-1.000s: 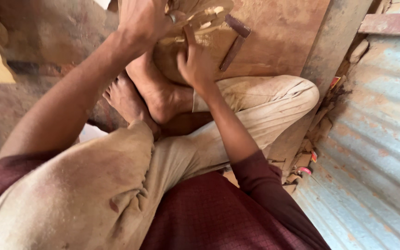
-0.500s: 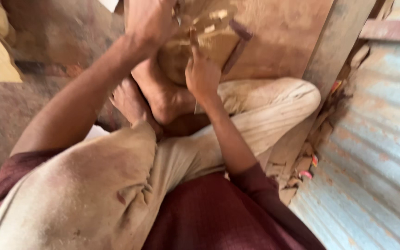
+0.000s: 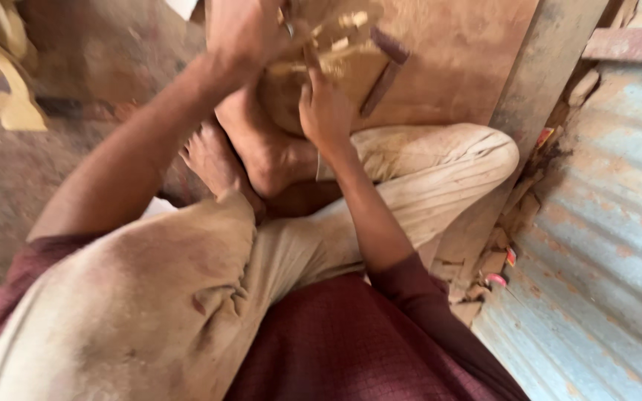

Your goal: The person is sitting on the floor carving a decorative wooden piece using a chisel and mallet. They hold the wood steady with one hand while striking the chisel with the mallet to shape the intricate design.

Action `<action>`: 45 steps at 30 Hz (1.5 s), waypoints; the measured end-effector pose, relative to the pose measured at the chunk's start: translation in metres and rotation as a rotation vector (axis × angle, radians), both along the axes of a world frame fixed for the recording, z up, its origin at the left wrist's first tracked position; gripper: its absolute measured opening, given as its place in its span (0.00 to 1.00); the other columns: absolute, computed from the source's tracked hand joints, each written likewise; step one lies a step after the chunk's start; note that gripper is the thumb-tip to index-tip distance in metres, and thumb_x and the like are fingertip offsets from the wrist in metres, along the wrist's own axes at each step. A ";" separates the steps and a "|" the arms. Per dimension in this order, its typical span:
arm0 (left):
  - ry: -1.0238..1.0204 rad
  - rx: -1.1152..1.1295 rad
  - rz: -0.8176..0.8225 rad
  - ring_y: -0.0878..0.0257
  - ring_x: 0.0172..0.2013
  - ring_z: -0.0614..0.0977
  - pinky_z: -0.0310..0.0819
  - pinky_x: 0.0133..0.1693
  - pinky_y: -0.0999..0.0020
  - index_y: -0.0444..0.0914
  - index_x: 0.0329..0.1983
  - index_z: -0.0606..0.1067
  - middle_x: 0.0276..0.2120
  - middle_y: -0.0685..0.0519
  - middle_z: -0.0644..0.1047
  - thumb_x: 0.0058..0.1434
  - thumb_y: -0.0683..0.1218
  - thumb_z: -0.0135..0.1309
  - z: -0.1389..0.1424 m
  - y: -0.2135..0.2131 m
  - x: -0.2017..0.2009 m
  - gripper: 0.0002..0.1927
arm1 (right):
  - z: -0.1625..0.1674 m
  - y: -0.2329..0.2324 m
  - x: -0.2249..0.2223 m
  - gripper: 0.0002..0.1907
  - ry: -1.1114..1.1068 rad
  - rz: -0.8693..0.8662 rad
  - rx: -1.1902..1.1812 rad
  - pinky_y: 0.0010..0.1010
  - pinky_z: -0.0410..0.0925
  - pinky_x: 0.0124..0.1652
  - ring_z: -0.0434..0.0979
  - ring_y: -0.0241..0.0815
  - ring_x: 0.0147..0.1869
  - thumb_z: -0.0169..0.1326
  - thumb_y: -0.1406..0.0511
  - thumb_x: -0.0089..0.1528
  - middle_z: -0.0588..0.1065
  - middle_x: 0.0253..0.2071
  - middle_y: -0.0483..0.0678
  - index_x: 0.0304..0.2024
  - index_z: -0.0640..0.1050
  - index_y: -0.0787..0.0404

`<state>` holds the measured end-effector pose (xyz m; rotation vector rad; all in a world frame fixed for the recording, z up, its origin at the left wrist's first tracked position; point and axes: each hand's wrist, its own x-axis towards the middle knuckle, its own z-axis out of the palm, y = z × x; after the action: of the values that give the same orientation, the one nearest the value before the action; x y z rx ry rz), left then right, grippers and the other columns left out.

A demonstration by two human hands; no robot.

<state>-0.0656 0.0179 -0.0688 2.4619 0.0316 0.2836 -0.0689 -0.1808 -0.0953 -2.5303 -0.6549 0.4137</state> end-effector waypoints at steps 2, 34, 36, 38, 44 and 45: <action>0.132 0.051 0.042 0.50 0.26 0.81 0.73 0.28 0.56 0.37 0.44 0.78 0.30 0.46 0.80 0.62 0.56 0.70 0.002 0.000 0.004 0.21 | 0.001 0.000 0.000 0.33 -0.039 -0.009 -0.011 0.59 0.69 0.34 0.77 0.67 0.31 0.51 0.67 0.63 0.78 0.30 0.62 0.72 0.66 0.54; 0.371 0.027 0.110 0.48 0.34 0.84 0.79 0.35 0.52 0.40 0.62 0.72 0.36 0.43 0.82 0.50 0.67 0.65 0.035 0.007 0.020 0.41 | 0.020 0.020 0.001 0.29 0.088 -0.053 -0.083 0.56 0.70 0.34 0.78 0.65 0.32 0.49 0.64 0.65 0.79 0.31 0.63 0.70 0.67 0.56; 0.347 0.052 0.120 0.48 0.35 0.84 0.79 0.37 0.53 0.46 0.61 0.76 0.37 0.46 0.83 0.51 0.64 0.64 0.033 0.003 0.018 0.35 | 0.020 0.020 0.000 0.34 -0.106 -0.041 -0.042 0.56 0.69 0.31 0.77 0.64 0.29 0.51 0.65 0.62 0.78 0.28 0.62 0.73 0.64 0.54; 0.180 0.059 0.101 0.47 0.29 0.83 0.77 0.27 0.51 0.34 0.62 0.71 0.29 0.45 0.82 0.44 0.68 0.68 0.030 0.000 0.017 0.49 | 0.019 0.019 0.001 0.32 -0.059 -0.049 -0.065 0.54 0.70 0.32 0.78 0.62 0.31 0.51 0.64 0.64 0.78 0.30 0.62 0.72 0.65 0.53; 0.188 0.078 0.051 0.48 0.29 0.82 0.77 0.30 0.52 0.35 0.62 0.73 0.31 0.44 0.81 0.55 0.57 0.68 0.015 0.005 0.018 0.36 | 0.019 0.016 0.001 0.37 0.005 -0.054 0.039 0.55 0.69 0.32 0.77 0.63 0.31 0.50 0.67 0.63 0.77 0.30 0.61 0.75 0.59 0.57; 0.185 0.092 0.055 0.47 0.29 0.82 0.77 0.31 0.51 0.36 0.59 0.74 0.31 0.44 0.81 0.55 0.57 0.69 0.012 0.005 0.018 0.34 | 0.019 0.015 0.000 0.38 0.002 -0.056 0.033 0.55 0.69 0.31 0.77 0.63 0.29 0.50 0.68 0.61 0.77 0.30 0.61 0.75 0.59 0.56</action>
<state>-0.0473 0.0231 -0.0566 2.5747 0.1680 0.0820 -0.0692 -0.1654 -0.0761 -2.5109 -0.5839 0.3824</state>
